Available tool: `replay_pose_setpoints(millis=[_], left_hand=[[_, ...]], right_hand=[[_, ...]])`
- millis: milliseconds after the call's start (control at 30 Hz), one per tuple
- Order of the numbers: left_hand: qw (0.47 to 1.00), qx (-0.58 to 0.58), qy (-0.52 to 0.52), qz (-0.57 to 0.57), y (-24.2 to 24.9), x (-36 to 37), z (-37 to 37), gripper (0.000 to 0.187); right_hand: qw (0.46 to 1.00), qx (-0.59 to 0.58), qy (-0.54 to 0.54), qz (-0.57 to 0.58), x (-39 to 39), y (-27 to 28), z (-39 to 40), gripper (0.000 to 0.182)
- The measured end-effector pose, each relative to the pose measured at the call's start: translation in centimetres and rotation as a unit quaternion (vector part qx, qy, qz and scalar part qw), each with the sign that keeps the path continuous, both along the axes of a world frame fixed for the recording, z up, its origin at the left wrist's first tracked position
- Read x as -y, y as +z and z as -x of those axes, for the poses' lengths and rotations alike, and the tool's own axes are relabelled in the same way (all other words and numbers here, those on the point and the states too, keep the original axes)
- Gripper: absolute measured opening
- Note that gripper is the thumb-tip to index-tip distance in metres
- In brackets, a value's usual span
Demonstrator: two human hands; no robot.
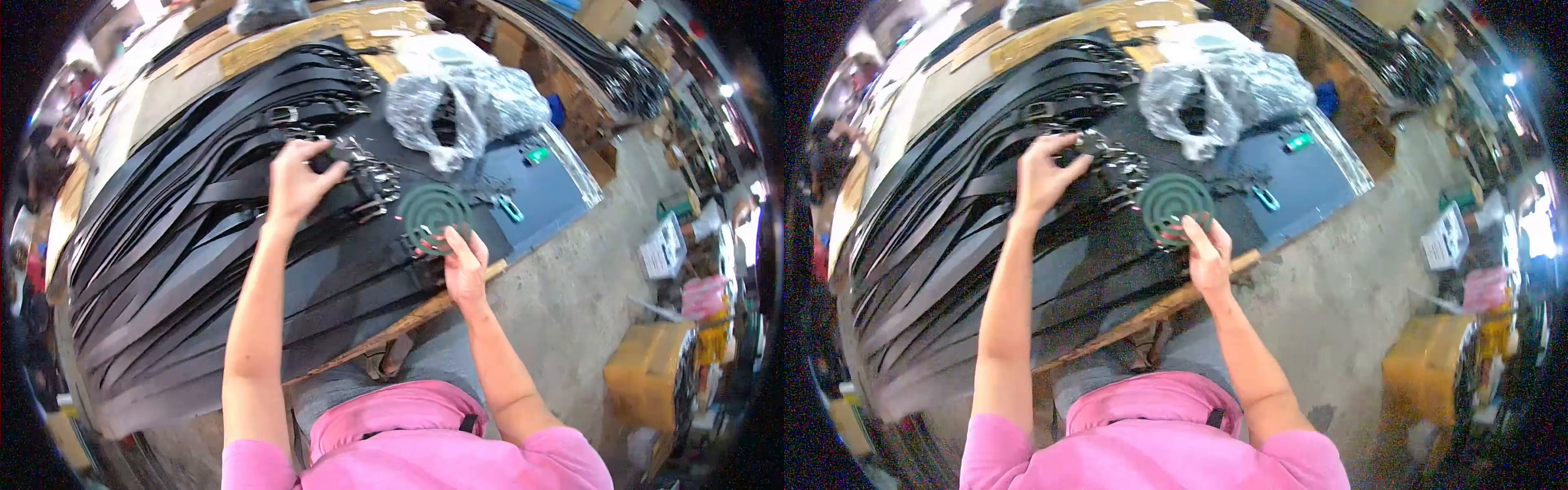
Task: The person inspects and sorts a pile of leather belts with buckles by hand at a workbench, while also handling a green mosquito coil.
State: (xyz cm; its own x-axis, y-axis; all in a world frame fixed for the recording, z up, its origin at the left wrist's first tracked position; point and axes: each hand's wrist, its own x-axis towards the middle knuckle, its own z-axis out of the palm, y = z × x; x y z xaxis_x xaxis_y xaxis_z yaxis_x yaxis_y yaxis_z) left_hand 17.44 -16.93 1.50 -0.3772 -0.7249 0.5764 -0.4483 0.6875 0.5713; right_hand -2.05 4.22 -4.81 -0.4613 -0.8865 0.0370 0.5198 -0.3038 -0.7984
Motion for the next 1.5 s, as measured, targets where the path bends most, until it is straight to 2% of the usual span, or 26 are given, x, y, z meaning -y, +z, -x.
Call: replay_pose_setpoints(millis=[33,67,167,200,267,300,433,500,533,567,600,633,733,800,867,900,1000,1100,1200,1300,1367,1433,1500], left_hand=[[1.000,0.001,0.017,-0.015,1.4,-1.1,0.0,0.044],[0.999,-0.031,0.000,-0.027,1.8,-1.5,-0.1,0.042],[0.995,-0.012,-0.075,-0.061,1.7,-2.9,-0.3,0.040],[0.992,-0.004,-0.111,-0.051,0.7,-2.8,-0.5,0.040],[0.992,0.073,-0.103,0.007,-1.0,-3.2,-0.5,0.043],[0.994,0.049,-0.094,-0.036,-1.0,-3.8,-0.2,0.044],[0.992,0.049,-0.076,-0.084,-0.1,-4.8,0.0,0.047],[0.996,0.041,-0.061,-0.042,-0.1,-5.3,0.2,0.049],[0.998,0.038,-0.052,-0.019,0.0,-5.4,0.2,0.050],[0.998,0.020,-0.054,-0.002,-0.1,-5.5,0.2,0.043],[0.999,0.002,-0.043,-0.013,-0.2,-5.5,0.1,0.039],[0.999,-0.014,-0.028,-0.023,-0.3,-5.5,-0.1,0.035],[0.999,-0.015,0.027,-0.018,0.3,-6.2,-1.2,0.019],[0.998,-0.032,0.025,-0.043,-0.2,-6.5,-2.0,0.016],[0.998,-0.028,0.019,-0.043,-0.9,-6.6,-2.4,0.017],[0.999,-0.028,0.019,-0.032,-1.0,-6.8,-2.3,0.019],[0.999,-0.017,0.021,0.020,-1.7,-7.0,-1.9,0.028],[0.999,-0.023,0.031,0.014,-1.9,-7.0,-1.5,0.032],[0.998,-0.019,0.051,0.028,-2.2,-7.0,-1.1,0.031],[0.996,-0.072,0.051,0.022,-1.8,-7.6,-0.2,0.028],[0.997,-0.058,0.044,0.034,-1.8,-7.6,0.4,0.026],[0.996,-0.047,0.043,0.065,-2.2,-7.4,0.6,0.021],[0.995,-0.089,0.041,0.037,-2.6,-7.5,0.6,0.016]], right_hand=[[0.999,0.020,0.031,0.004,-0.1,0.6,0.8,0.019],[0.999,0.030,0.018,-0.022,-0.4,2.0,1.3,0.021],[0.994,0.110,-0.001,0.014,-2.6,0.5,6.4,0.025],[0.993,0.116,-0.023,0.004,-3.8,1.3,8.1,0.024],[0.979,0.137,-0.145,-0.032,-5.9,0.9,12.3,0.024],[0.980,0.111,-0.160,-0.048,-7.1,0.9,14.6,0.023],[0.967,0.063,-0.239,-0.062,-10.5,4.3,18.8,0.025],[0.994,0.009,-0.021,0.111,-11.7,0.2,23.9,0.027],[0.976,-0.018,0.092,0.196,-12.3,-1.8,25.9,0.028],[0.997,-0.061,0.019,0.037,-12.8,-2.9,26.4,0.029],[0.986,-0.102,-0.051,-0.122,-13.1,-3.7,26.4,0.030],[0.944,-0.141,-0.116,-0.277,-13.3,-4.4,26.5,0.031],[0.968,0.010,-0.200,-0.152,-12.6,-2.7,23.6,0.031],[0.967,0.042,-0.207,-0.141,-12.8,-3.8,24.3,0.031],[0.963,-0.089,-0.096,-0.237,-13.9,-6.1,27.0,0.033],[0.972,-0.065,-0.095,-0.206,-14.0,-6.4,27.1,0.032],[0.985,-0.014,-0.117,-0.124,-13.8,-5.0,25.9,0.029],[0.986,0.012,-0.157,-0.049,-12.0,-2.0,21.8,0.024],[0.993,-0.010,-0.112,-0.021,-9.2,0.6,17.4,0.021],[0.998,-0.037,-0.043,-0.019,-6.0,1.8,13.2,0.020],[0.997,-0.062,0.046,-0.010,-3.4,4.1,9.3,0.016],[0.995,-0.078,0.065,-0.015,-0.9,5.3,5.9,0.013],[0.992,-0.105,0.063,0.003,1.1,6.4,2.6,0.012]])
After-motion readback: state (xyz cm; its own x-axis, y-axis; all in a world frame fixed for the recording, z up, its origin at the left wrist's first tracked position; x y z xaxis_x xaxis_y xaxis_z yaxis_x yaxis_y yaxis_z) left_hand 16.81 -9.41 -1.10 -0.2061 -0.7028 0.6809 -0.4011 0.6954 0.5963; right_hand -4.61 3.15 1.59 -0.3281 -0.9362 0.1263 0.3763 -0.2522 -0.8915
